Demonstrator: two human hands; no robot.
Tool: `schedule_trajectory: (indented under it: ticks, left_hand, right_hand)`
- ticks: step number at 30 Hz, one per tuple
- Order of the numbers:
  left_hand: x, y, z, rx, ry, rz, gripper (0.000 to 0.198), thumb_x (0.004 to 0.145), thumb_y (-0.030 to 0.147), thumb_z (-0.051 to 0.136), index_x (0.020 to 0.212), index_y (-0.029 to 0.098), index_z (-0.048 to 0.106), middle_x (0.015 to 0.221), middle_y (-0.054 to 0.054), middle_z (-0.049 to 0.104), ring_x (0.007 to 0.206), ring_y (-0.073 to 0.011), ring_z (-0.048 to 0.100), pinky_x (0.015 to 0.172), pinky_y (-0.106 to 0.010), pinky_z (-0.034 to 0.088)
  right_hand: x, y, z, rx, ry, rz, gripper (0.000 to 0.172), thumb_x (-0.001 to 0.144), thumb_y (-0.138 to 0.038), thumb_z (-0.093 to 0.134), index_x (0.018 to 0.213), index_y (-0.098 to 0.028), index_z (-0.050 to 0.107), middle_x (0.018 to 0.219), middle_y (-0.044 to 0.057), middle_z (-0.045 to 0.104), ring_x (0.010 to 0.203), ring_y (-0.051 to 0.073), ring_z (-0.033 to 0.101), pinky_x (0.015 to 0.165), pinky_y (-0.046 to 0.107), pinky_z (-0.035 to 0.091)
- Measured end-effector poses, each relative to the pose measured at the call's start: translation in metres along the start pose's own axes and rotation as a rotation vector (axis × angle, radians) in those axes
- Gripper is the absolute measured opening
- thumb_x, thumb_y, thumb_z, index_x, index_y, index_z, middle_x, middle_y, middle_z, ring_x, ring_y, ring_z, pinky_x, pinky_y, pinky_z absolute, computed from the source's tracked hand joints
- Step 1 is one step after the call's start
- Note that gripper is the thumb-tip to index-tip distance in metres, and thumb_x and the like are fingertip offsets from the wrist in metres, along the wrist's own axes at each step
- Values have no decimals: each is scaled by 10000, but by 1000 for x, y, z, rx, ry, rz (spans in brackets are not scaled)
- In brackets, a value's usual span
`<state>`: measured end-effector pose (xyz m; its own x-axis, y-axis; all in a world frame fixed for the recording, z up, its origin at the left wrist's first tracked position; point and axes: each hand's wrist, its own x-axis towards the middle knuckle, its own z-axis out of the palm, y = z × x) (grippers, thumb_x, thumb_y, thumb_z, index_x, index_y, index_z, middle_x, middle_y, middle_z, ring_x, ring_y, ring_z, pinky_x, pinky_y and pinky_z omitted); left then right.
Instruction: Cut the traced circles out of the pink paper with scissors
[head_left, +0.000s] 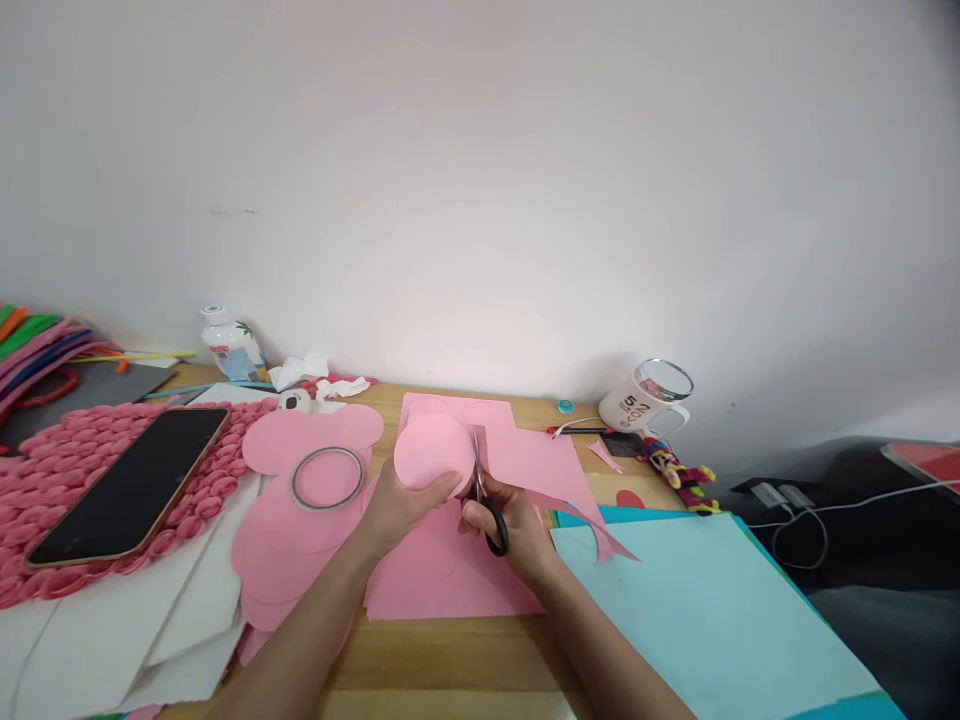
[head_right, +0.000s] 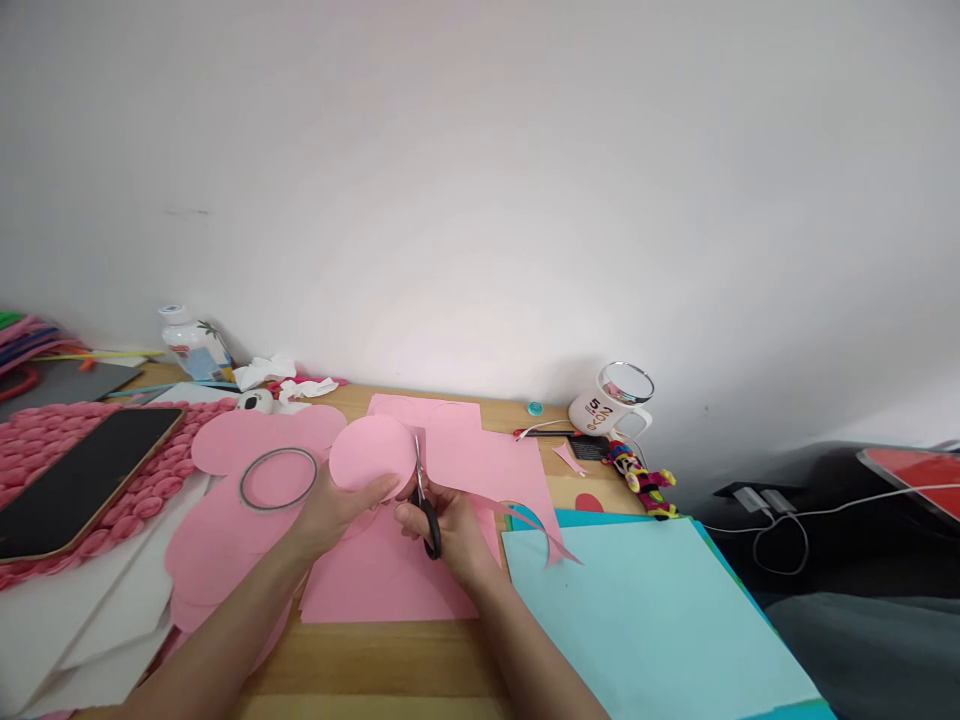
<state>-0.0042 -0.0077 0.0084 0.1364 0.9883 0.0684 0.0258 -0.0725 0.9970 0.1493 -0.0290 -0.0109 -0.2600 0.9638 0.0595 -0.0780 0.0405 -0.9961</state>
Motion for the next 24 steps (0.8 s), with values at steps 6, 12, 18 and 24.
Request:
schedule_trajectory:
  ticks: [6, 12, 18, 24]
  left_hand:
    - [1, 1, 1, -49, 13, 11, 429, 667, 309, 683, 1053, 148, 586, 961, -80, 695, 884, -231, 644, 687, -309, 549]
    - [1, -1, 0, -28, 24, 18, 314, 680, 289, 666, 959, 149, 627, 891, -65, 699, 840, -214, 645, 662, -282, 541]
    - [1, 2, 1, -38, 38, 10, 321, 668, 289, 670, 958, 156, 630, 887, -56, 695, 832, -202, 637, 655, -267, 531]
    - [1, 2, 2, -31, 97, -58, 279, 617, 289, 686, 843, 130, 642, 719, -38, 671, 659, -168, 607, 538, -241, 500]
  right_hand:
    - [0, 2, 0, 20, -10, -2, 131, 727, -295, 638, 670, -200, 568, 537, -37, 504, 495, 113, 439, 486, 226, 364]
    - [0, 2, 0, 0, -11, 33, 130, 723, -318, 624, 691, -200, 583, 533, -37, 478, 488, 121, 442, 486, 233, 371]
    - [0, 1, 1, 25, -21, 19, 117, 738, -270, 604, 648, -203, 572, 497, -51, 466, 462, 113, 421, 493, 237, 345]
    - [0, -1, 1, 52, -49, 5, 151, 745, -287, 609, 629, -207, 555, 491, -51, 442, 457, 119, 423, 486, 243, 330]
